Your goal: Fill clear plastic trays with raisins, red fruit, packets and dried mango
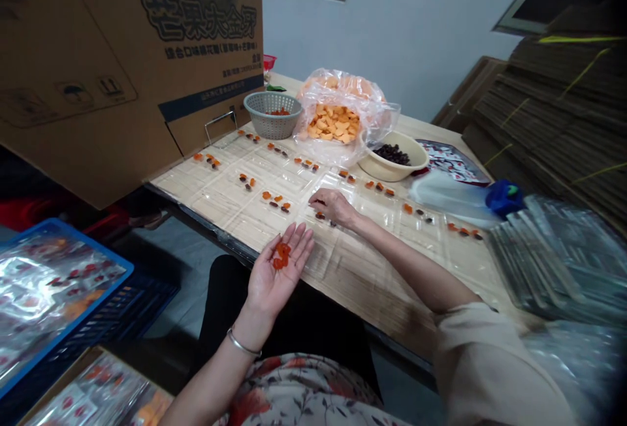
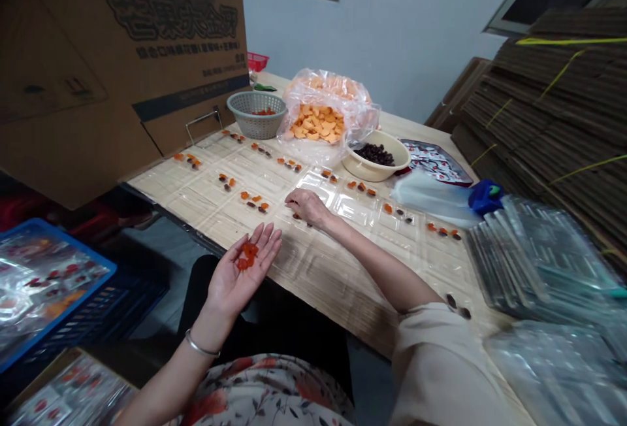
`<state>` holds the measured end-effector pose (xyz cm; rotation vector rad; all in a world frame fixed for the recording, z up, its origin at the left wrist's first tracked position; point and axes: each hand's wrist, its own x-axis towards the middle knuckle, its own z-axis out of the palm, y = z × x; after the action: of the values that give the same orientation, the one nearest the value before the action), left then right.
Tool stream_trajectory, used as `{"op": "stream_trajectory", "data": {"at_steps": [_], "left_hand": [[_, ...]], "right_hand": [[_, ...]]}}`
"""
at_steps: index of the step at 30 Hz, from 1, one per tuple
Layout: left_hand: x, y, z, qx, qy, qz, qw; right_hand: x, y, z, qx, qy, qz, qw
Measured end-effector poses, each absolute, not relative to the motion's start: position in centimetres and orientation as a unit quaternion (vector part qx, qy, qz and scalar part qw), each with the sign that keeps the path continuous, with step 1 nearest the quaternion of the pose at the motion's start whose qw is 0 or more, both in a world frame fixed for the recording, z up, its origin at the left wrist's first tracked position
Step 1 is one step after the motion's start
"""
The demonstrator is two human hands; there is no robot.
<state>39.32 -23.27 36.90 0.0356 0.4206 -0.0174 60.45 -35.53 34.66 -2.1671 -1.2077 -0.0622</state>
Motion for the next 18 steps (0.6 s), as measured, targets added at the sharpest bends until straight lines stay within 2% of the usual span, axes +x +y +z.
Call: {"op": "stream_trajectory", "data": {"at_steps": [4,6,10,18], "left_hand": [[40.6,-23.2,37.4,0.033,0.207,0.018,0.978],[41.1,-23.0,37.4,0.040,0.201,0.022,0.979],[41.5,-22.7,37.1,0.039,0.183,0.018,0.982],[41.0,-23.1,36.8,0.033,0.189,0.002,0.981]], "right_hand": [[58.4,-35.0,36.4,-0.809,-0.433,0.026,0.396],[57.5,-35.5,37.5,-0.798,-0.448,0.026,0.401],[57.9,-37.2,38.2,-0.828,-0.466,-0.048,0.309],[60.3,-40.1,36.0,-0.909,-0.372,0.041,0.183]]}}
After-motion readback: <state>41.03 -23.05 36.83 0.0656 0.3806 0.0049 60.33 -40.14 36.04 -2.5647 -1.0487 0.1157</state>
